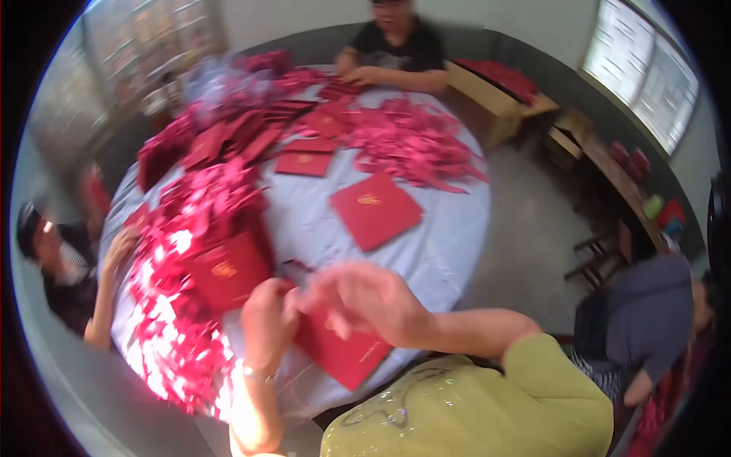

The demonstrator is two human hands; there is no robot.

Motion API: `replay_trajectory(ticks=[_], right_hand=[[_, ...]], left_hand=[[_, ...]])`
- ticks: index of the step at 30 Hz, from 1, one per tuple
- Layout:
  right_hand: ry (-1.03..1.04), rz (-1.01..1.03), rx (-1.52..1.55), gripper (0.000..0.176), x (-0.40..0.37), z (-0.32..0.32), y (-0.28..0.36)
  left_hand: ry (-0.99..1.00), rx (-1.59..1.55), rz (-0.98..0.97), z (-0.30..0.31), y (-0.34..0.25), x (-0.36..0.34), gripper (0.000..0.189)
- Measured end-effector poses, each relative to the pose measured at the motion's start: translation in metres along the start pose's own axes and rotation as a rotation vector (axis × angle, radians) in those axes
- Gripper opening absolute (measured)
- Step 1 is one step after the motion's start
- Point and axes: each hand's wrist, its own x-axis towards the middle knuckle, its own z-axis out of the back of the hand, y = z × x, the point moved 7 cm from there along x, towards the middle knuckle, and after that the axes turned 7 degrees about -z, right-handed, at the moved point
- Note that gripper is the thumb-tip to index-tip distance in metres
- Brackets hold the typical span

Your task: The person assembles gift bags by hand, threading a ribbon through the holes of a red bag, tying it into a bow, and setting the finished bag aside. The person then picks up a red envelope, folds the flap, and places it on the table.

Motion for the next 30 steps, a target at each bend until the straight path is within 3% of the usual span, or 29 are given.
replay_trajectory(ticks=[1, 2, 3, 4, 5, 6, 7, 8, 12, 14, 16, 17, 19, 21, 23, 29, 30], right_hand=[[-0.016, -0.033, 0.324, 0.024, 0.017, 0.002, 0.012], [-0.008, 0.018, 0.208, 0.022, 0.026, -0.002, 0.019], [0.056, -0.156, 0.225, 0.022, 0.035, -0.020, 0.002], [0.282, -0.263, 0.094, 0.023, 0.034, -0.039, -0.016], [0.321, -0.250, -0.068, 0.022, 0.030, -0.040, -0.022], [0.383, -0.228, -0.237, 0.021, 0.026, -0.041, -0.024], [0.313, -0.151, -0.189, 0.017, 0.026, -0.029, -0.003], [0.153, -0.030, -0.170, 0.014, 0.034, -0.002, 0.000], [-0.487, 0.254, -0.721, 0.011, 0.059, 0.150, 0.043], [-0.650, 0.405, -1.006, 0.013, 0.072, 0.212, 0.071], [-0.725, 0.429, -1.390, 0.013, 0.088, 0.247, 0.087], [-0.713, 0.436, -1.385, 0.013, 0.097, 0.254, 0.091], [-0.654, 0.249, -1.803, 0.017, 0.123, 0.260, 0.084], [-0.607, 0.104, -1.900, 0.021, 0.143, 0.269, 0.076], [-0.587, 0.204, -1.860, 0.017, 0.162, 0.266, 0.079], [-0.468, 0.035, -2.021, 0.023, 0.216, 0.276, 0.049], [-0.413, 0.117, -2.095, 0.021, 0.226, 0.277, 0.045]], left_hand=[[0.020, 0.018, -0.034, -0.006, 0.004, -0.002, 0.014], [-0.014, -0.116, -0.057, -0.007, -0.005, 0.001, 0.016], [0.018, -0.328, -0.179, -0.026, 0.012, -0.010, 0.018], [-0.007, -0.275, -0.129, -0.028, 0.012, -0.010, 0.015], [-0.055, -0.191, -0.064, -0.018, 0.014, -0.014, 0.014], [0.053, -0.199, 0.115, -0.018, 0.013, -0.008, 0.015], [-0.021, -0.298, -0.107, -0.014, 0.009, 0.001, 0.015], [-0.002, -0.210, -0.047, -0.015, 0.013, -0.003, 0.014], [0.001, -0.147, 0.023, -0.015, -0.002, -0.001, 0.011], [-0.013, -0.156, 0.008, -0.015, -0.006, -0.001, 0.011], [0.021, -0.155, -0.016, -0.018, -0.008, -0.002, 0.011], [0.024, -0.153, -0.006, -0.019, -0.009, -0.002, 0.010], [0.022, -0.140, -0.003, -0.020, -0.008, -0.001, 0.010], [0.007, -0.157, -0.006, -0.019, -0.003, -0.003, 0.009], [-0.005, -0.155, -0.004, -0.017, 0.001, -0.001, 0.009], [-0.013, -0.117, -0.085, -0.012, -0.001, -0.004, 0.012], [-0.052, -0.117, -0.126, -0.009, -0.004, -0.004, 0.012]])
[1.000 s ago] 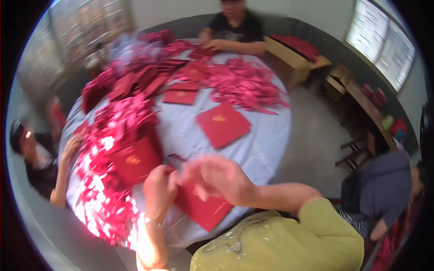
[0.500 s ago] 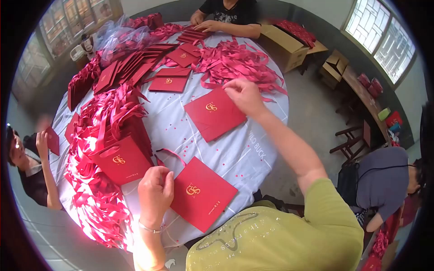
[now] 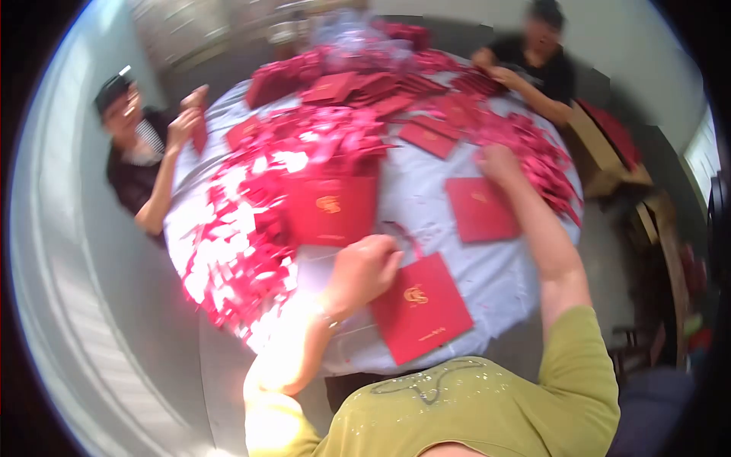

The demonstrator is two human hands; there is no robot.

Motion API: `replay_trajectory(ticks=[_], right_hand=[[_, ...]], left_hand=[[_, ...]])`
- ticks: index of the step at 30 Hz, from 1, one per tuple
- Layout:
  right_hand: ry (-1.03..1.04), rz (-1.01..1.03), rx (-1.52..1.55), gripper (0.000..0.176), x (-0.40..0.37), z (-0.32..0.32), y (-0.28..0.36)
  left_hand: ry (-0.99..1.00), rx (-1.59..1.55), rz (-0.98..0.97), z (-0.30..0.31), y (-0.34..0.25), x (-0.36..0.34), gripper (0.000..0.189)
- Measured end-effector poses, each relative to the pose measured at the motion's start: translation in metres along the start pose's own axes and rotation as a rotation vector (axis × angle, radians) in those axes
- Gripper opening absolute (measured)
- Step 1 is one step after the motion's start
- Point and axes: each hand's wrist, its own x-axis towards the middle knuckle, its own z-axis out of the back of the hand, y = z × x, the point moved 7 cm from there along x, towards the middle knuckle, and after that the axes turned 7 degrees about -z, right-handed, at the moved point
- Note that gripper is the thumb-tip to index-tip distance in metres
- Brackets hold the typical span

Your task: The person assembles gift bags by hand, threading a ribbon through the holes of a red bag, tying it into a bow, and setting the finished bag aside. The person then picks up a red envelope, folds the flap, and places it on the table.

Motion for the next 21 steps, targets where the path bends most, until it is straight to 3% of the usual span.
replay_trajectory(ticks=[1, 2, 4, 6, 8, 9, 10, 13, 15, 18, 19, 21], right_hand=[[-0.019, -0.027, 0.102, 0.024, 0.005, 0.002, -0.001], [-0.186, 0.061, 0.332, 0.027, 0.013, -0.003, -0.012], [-0.237, -0.071, 0.442, 0.026, 0.016, 0.014, -0.012], [-0.128, -0.129, 0.852, 0.022, 0.015, 0.019, -0.005], [0.013, -0.180, 1.073, 0.020, -0.014, 0.054, 0.042], [0.004, -0.108, 1.140, 0.019, -0.034, 0.074, 0.071], [-0.004, -0.038, 1.206, 0.018, -0.057, 0.092, 0.097], [0.234, 0.073, 1.188, 0.013, -0.135, 0.118, 0.159], [0.432, 0.166, 1.177, 0.009, -0.180, 0.117, 0.187], [0.504, 0.241, 1.101, 0.009, -0.218, 0.117, 0.204], [0.599, 0.170, 1.084, 0.009, -0.222, 0.111, 0.200], [0.595, 0.171, 1.071, 0.009, -0.225, 0.112, 0.187]], left_hand=[[-0.045, 0.025, -0.088, 0.000, 0.001, -0.001, 0.011], [-0.048, 0.023, -0.072, 0.000, 0.003, -0.002, 0.011], [-0.033, -0.021, -0.026, 0.000, 0.006, 0.000, 0.011], [-0.002, -0.128, 0.051, -0.008, 0.015, 0.000, 0.014], [0.032, -0.355, 0.148, -0.014, 0.019, -0.001, 0.019], [0.059, -0.511, 0.199, -0.021, 0.022, -0.002, 0.024], [0.171, -0.741, 0.376, -0.027, 0.020, -0.004, 0.032], [0.231, -0.855, 0.432, -0.035, 0.020, -0.005, 0.039], [0.221, -1.104, 0.578, -0.032, 0.014, -0.008, 0.040], [0.111, -1.124, 0.499, -0.025, 0.020, -0.005, 0.036], [0.043, -1.128, 0.442, -0.018, 0.019, -0.002, 0.036], [-0.016, -1.173, 0.449, -0.011, 0.027, 0.001, 0.031]])
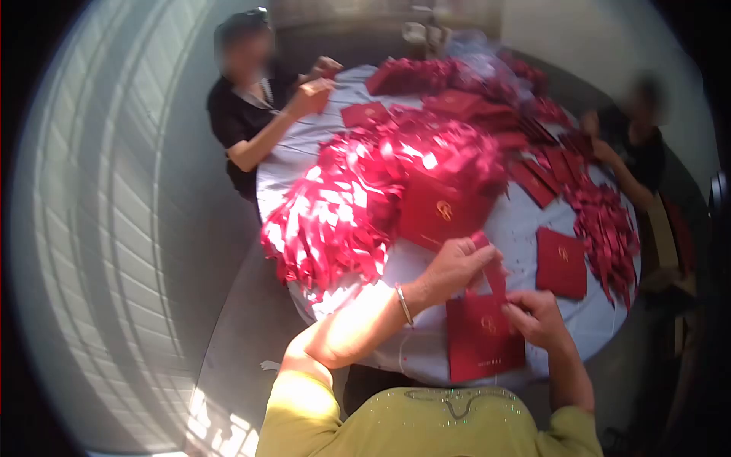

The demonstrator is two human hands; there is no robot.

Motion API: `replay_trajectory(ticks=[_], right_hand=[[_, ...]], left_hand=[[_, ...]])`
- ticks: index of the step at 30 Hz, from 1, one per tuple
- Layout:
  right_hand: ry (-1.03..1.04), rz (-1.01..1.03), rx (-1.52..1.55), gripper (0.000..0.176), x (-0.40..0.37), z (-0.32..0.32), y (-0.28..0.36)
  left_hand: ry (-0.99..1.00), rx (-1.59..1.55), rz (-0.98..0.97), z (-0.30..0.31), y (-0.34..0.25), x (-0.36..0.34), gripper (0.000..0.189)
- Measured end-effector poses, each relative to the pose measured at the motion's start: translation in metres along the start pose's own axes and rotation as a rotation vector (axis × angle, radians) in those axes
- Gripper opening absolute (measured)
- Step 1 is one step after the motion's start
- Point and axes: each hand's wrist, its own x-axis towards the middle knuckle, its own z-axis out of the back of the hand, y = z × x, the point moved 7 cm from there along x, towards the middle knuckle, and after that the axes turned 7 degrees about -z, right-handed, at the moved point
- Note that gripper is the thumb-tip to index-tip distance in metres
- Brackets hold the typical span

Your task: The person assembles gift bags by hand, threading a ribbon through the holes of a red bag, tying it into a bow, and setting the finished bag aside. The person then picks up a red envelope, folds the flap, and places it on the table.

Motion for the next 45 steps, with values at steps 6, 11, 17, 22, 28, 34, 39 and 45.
replay_trajectory(ticks=[6, 11, 17, 22, 28, 34, 39, 45], right_hand=[[0.034, -0.133, 0.194, 0.008, -0.020, 0.042, -0.021], [0.032, -0.210, 0.156, 0.009, -0.027, 0.069, -0.039], [0.000, -0.180, 0.083, 0.008, -0.022, 0.097, -0.056], [-0.182, 0.163, -0.126, 0.034, 0.001, 0.077, 0.008], [-0.127, 0.504, -0.005, 0.021, 0.029, 0.018, 0.032], [-0.252, 0.386, 0.374, 0.004, 0.031, 0.017, 0.000], [-0.225, 0.077, 0.716, 0.014, 0.034, 0.035, -0.032], [-0.149, 0.059, 0.638, 0.014, 0.033, 0.030, -0.036]], left_hand=[[-0.096, -0.002, -0.004, 0.007, -0.008, -0.002, 0.027], [-0.158, 0.015, -0.092, 0.016, -0.011, -0.002, 0.027], [-0.271, -0.030, -0.131, 0.018, -0.022, -0.003, 0.026], [-0.073, 0.080, -0.093, -0.001, -0.016, -0.006, 0.025], [0.286, 0.475, -0.340, -0.035, 0.007, -0.015, 0.021], [0.239, 0.578, -0.313, -0.037, 0.003, -0.016, 0.017], [0.270, 1.010, -0.588, -0.048, -0.010, -0.023, 0.011], [0.359, 1.142, -0.559, -0.046, -0.009, -0.023, 0.012]])
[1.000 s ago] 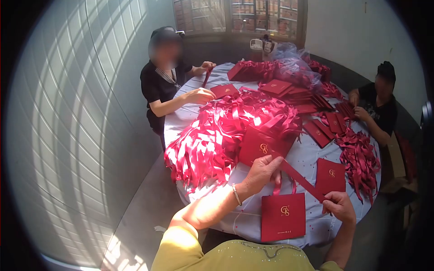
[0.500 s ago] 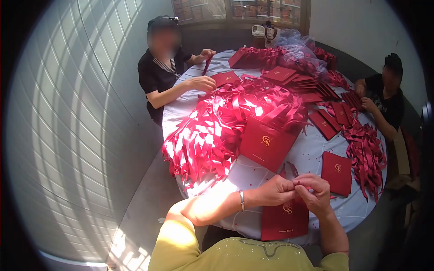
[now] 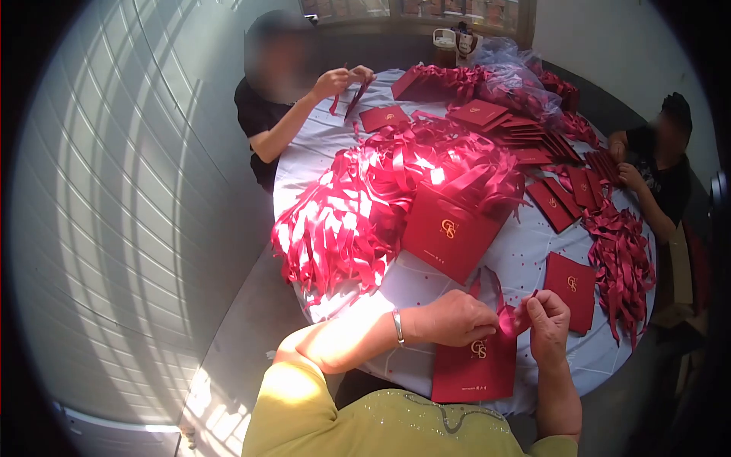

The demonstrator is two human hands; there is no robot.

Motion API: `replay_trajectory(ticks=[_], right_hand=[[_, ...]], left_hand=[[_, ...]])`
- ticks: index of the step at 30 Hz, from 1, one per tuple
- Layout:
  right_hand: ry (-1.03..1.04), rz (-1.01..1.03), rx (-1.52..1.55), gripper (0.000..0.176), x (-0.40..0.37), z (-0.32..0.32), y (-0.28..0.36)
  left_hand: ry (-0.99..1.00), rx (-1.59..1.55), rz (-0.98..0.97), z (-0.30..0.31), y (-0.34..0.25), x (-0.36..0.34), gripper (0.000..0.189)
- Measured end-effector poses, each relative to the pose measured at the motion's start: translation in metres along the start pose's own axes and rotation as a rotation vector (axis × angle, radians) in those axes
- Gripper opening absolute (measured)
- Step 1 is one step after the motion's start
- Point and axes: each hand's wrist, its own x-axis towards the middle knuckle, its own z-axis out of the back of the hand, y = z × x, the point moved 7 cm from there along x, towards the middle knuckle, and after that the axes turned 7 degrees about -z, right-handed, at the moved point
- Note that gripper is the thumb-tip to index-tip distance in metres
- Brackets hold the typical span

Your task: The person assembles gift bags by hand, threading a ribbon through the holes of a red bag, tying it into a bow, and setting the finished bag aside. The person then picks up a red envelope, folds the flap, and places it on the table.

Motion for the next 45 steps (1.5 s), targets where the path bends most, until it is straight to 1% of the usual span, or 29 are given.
replay_trajectory(ticks=[3, 6, 7, 9, 10, 11, 12, 13, 14, 16, 18, 20, 21, 22, 23, 24, 25, 26, 27, 28, 30, 31, 32, 36, 38, 40, 42, 44, 45], right_hand=[[0.059, 0.000, -0.022, 0.013, -0.005, -0.007, -0.001], [0.043, 0.032, -0.051, 0.012, -0.005, -0.006, -0.002], [0.038, 0.001, 0.004, 0.010, -0.005, -0.003, -0.003], [-0.033, 0.159, 0.038, 0.001, -0.003, 0.006, 0.013], [-0.070, 0.240, 0.032, 0.002, 0.000, 0.013, 0.023], [-0.146, 0.271, 0.091, 0.004, 0.003, 0.027, 0.028], [-0.144, 0.270, 0.248, 0.005, 0.004, 0.040, 0.038], [-0.253, 0.254, 0.484, 0.007, 0.001, 0.066, 0.041], [-0.362, 0.241, 0.723, 0.009, -0.005, 0.094, 0.043], [-0.052, 0.463, 1.012, 0.013, -0.026, 0.127, 0.094], [0.043, 0.607, 0.651, 0.010, -0.060, 0.162, 0.146], [-0.231, 0.773, -0.198, 0.009, -0.101, 0.165, 0.197], [-0.588, 0.926, -0.764, 0.010, -0.118, 0.148, 0.209], [-0.914, 1.011, -1.379, 0.014, -0.127, 0.111, 0.211], [-0.865, 0.691, -0.914, 0.013, -0.124, 0.120, 0.200], [-0.632, 0.613, -0.889, 0.011, -0.109, 0.078, 0.188], [-0.423, 0.645, -0.966, 0.013, -0.097, 0.048, 0.167], [-0.292, 0.559, -1.083, 0.016, -0.091, 0.019, 0.146], [-0.195, 0.531, -0.999, 0.016, -0.087, 0.012, 0.110], [-0.066, 0.487, -1.099, 0.015, -0.089, -0.001, 0.083], [-0.021, 0.384, -1.020, 0.013, -0.096, -0.015, 0.040], [-0.029, 0.391, -1.034, 0.013, -0.099, -0.017, 0.025], [-0.025, 0.410, -1.036, 0.013, -0.098, -0.022, 0.014], [-0.062, 0.503, -1.100, 0.014, -0.099, -0.032, 0.004], [-0.040, 0.516, -1.097, 0.015, -0.099, -0.034, 0.003], [-0.039, 0.489, -1.107, 0.017, -0.099, -0.033, 0.000], [-0.048, 0.504, -1.109, 0.017, -0.099, -0.033, -0.002], [-0.069, 0.502, -1.124, 0.016, -0.100, -0.033, -0.003], [-0.072, 0.510, -1.119, 0.016, -0.100, -0.033, -0.002]], left_hand=[[-0.031, -0.051, 0.034, 0.000, 0.007, -0.001, 0.011], [-0.058, -0.044, 0.000, 0.005, 0.005, -0.001, 0.012], [-0.048, -0.061, -0.004, 0.003, 0.004, 0.000, 0.012], [-0.157, -0.017, 0.020, 0.011, 0.006, 0.002, 0.013], [-0.172, -0.036, 0.029, 0.012, 0.007, 0.002, 0.020], [-0.166, -0.049, 0.026, 0.013, 0.008, 0.003, 0.020], [-0.168, -0.024, -0.011, 0.017, 0.004, 0.006, 0.023], [-0.171, 0.002, -0.050, 0.019, 0.000, 0.007, 0.027], [-0.112, -0.006, -0.024, 0.012, 0.005, 0.005, 0.036], [-0.062, -0.004, -0.009, 0.004, 0.008, 0.002, 0.037], [-0.008, -0.006, 0.012, -0.003, 0.009, -0.001, 0.038], [0.076, 0.026, 0.033, -0.013, 0.011, -0.002, 0.031], [0.068, 0.020, 0.041, -0.012, 0.011, -0.001, 0.029], [0.077, 0.012, 0.038, -0.014, 0.012, -0.001, 0.028], [0.101, 0.002, 0.030, -0.016, 0.012, 0.000, 0.027], [0.095, -0.011, 0.036, -0.016, 0.010, 0.000, 0.028], [0.082, -0.005, 0.041, -0.014, 0.010, 0.000, 0.030], [0.087, -0.016, 0.024, -0.013, 0.008, 0.002, 0.033], [0.088, -0.032, 0.023, -0.012, 0.007, 0.003, 0.033], [0.087, -0.038, 0.026, -0.011, 0.007, 0.004, 0.032], [0.093, -0.026, 0.041, -0.017, 0.004, 0.007, 0.035], [0.098, 0.004, 0.073, -0.014, 0.006, 0.005, 0.038], [0.115, 0.017, 0.045, -0.013, 0.004, 0.005, 0.038], [0.181, 0.171, 0.011, -0.022, -0.001, 0.006, 0.032], [0.181, 0.245, 0.004, -0.021, -0.009, 0.014, 0.026], [0.326, 0.322, 0.021, -0.028, -0.014, 0.019, 0.021], [0.343, 0.339, 0.058, -0.028, -0.013, 0.027, 0.016], [0.279, 0.295, 0.242, -0.022, -0.005, 0.032, 0.015], [0.321, 0.261, 0.324, -0.022, 0.001, 0.035, 0.015]])
